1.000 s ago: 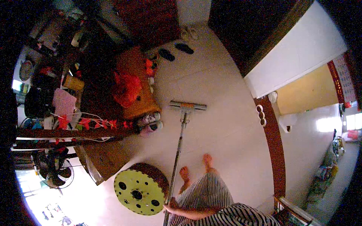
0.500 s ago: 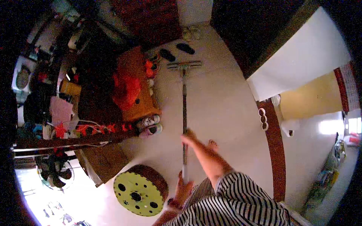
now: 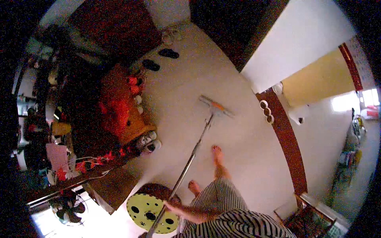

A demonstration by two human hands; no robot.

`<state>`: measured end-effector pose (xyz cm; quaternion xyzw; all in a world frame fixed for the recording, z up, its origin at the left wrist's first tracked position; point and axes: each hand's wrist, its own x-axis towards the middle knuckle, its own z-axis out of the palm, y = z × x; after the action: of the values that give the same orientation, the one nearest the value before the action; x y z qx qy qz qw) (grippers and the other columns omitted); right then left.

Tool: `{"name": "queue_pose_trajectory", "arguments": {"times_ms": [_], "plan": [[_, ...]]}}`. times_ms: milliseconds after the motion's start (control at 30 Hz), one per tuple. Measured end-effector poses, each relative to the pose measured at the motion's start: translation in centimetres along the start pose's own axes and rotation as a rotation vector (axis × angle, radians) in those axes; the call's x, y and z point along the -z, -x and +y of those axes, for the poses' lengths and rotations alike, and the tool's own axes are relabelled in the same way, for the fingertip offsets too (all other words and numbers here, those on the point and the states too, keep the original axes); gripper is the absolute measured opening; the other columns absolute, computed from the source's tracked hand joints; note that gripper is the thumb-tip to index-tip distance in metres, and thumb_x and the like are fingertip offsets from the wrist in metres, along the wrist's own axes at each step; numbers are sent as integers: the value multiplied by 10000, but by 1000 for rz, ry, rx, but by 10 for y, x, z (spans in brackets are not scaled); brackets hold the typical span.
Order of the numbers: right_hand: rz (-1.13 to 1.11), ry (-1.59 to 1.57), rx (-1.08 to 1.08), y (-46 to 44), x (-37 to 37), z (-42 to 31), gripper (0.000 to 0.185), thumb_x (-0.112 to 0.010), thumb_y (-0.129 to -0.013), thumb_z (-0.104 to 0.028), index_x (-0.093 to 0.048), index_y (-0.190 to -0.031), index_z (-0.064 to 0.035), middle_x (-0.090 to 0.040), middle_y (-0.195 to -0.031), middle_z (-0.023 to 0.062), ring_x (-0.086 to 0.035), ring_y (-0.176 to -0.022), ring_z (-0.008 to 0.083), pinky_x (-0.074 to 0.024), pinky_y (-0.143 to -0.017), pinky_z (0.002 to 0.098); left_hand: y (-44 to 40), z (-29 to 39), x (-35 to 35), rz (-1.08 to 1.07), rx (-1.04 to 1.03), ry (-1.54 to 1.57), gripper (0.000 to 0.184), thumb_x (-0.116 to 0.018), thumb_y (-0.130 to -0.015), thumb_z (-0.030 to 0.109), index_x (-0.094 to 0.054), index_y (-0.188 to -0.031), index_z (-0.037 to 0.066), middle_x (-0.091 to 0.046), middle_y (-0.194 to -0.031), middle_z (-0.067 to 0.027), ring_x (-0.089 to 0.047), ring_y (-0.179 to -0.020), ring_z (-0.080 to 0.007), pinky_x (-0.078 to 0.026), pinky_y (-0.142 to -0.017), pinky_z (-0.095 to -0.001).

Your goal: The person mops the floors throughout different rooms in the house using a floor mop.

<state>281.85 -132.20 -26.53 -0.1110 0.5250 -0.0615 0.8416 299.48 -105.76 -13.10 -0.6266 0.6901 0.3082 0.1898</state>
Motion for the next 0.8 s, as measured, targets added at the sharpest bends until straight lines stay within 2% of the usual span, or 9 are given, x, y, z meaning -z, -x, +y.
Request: {"name": "queue_pose_trajectory", "arguments": {"times_ms": [33,67,200,367,600,667,700,767,800], "plan": [[25,23,26,-18,14,-20,273,-588,-709,-171,-531,-967,-104,-579,-732,111,-587,-580,178,-470,-448,311,-48,-6,8,251,-107,110,395,-590,-768,186,-478,-1083,-25,-562,-863,-171,-559,-758,-294,-473,-594,-385],[60,59,54,-42,38,-51,190,-584,-697,-163,-554,-862,-73,-587,-691,106,-584,-551,179,-470,-440,308,-90,11,43,-189,341,737,481,-616,-757,171,-441,-1161,-22,-574,-947,-147,-562,-819,-283,-490,-655,-356],[141,190,174,-57,124,-178,143,-546,-705,-137,-573,-632,-17,-601,-618,107,-568,-465,180,-445,-376,302,-228,106,186,-114,382,1154,384,-625,-700,270,-526,-942,-11,-590,-813,-213,-579,-779,-382,-465,-676,-423],[532,801,209,8,135,-253,309,-449,-759,-324,-613,-568,-144,-626,-581,-54,-566,-501,87,-439,-596,234,-272,144,163,8,277,824,416,-634,-703,293,-539,-976,-6,-609,-867,-195,-595,-820,-354,-471,-713,-431],[610,754,651,-162,179,-27,280,-599,-757,-242,-458,-833,-13,-474,-590,95,-481,-476,207,-386,-381,359,-156,113,81,-79,119,936,503,-626,-717,251,-461,-1114,-10,-592,-936,-184,-577,-846,-329,-469,-741,-404],[452,225,270,-36,84,13,214,-596,-797,-246,-491,-826,-62,-482,-649,52,-526,-581,167,-418,-448,334,-84,70,57,-91,89,861,512,-633,-721,214,-446,-1144,-6,-586,-959,-165,-574,-841,-301,-478,-729,-376],[-99,-430,33,-58,65,84,195,-594,-784,-209,-478,-815,-55,-453,-630,58,-540,-616,192,-484,-534,376,-42,44,52,-92,62,815,518,-637,-724,195,-438,-1159,-4,-583,-970,-156,-572,-839,-287,-482,-723,-363],[-37,-272,-72,3,-13,124,213,-623,-766,-179,-466,-833,-50,-481,-744,87,-552,-710,241,-517,-699,422,54,-26,51,5,-180,641,535,-644,-728,158,-424,-1190,0,-576,-993,-137,-568,-834,-258,-491,-710,-335],[-375,-500,-14,29,-23,143,234,-625,-787,-208,-471,-844,-41,-487,-800,83,-553,-757,236,-532,-709,416,90,-60,58,47,-266,568,545,-647,-731,139,-416,-1205,2,-573,-1005,-128,-566,-832,-244,-496,-704,-322]]}}
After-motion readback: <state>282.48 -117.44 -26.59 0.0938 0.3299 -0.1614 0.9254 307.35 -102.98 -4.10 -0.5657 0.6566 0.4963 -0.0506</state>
